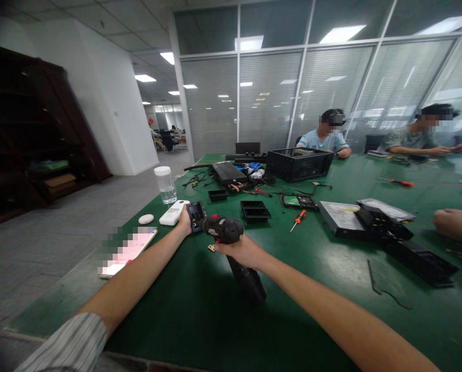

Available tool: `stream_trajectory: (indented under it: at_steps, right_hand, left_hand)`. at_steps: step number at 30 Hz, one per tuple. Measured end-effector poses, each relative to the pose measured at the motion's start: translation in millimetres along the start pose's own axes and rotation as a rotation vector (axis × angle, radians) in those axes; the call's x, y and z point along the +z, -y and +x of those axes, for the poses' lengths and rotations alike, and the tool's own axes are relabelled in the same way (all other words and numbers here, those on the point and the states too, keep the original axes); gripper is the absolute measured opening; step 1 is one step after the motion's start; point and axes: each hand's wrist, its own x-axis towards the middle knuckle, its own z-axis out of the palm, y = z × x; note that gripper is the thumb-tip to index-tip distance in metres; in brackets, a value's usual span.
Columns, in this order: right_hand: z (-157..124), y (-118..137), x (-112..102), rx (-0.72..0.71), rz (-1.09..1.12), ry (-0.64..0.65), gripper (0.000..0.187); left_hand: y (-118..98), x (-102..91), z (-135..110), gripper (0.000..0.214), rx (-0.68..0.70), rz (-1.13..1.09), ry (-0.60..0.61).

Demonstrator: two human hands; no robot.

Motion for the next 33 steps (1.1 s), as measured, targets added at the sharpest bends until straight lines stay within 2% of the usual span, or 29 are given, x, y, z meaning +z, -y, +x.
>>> stream_trajectory:
  at_steps: [6,16,33]
  right_hand:
    - [-1.5,5.8,0.3,0.016,0.012,0.011,0.021]
    - [-1.0,1.5,0.6,0.05,0.021,0.007,0.02]
    - [-1.2,5.3,0.9,0.018,0.021,0.021,0.017]
  left_hand:
    - [0.0,0.5,-0.4,0.046,0.005,-0.007,0.0]
    - [-0.2,0.5,-0.1,0.046,0.007,0.009,0.003]
    - [0.1,-0.1,0.6,0.046,0.022,0.016,0.002]
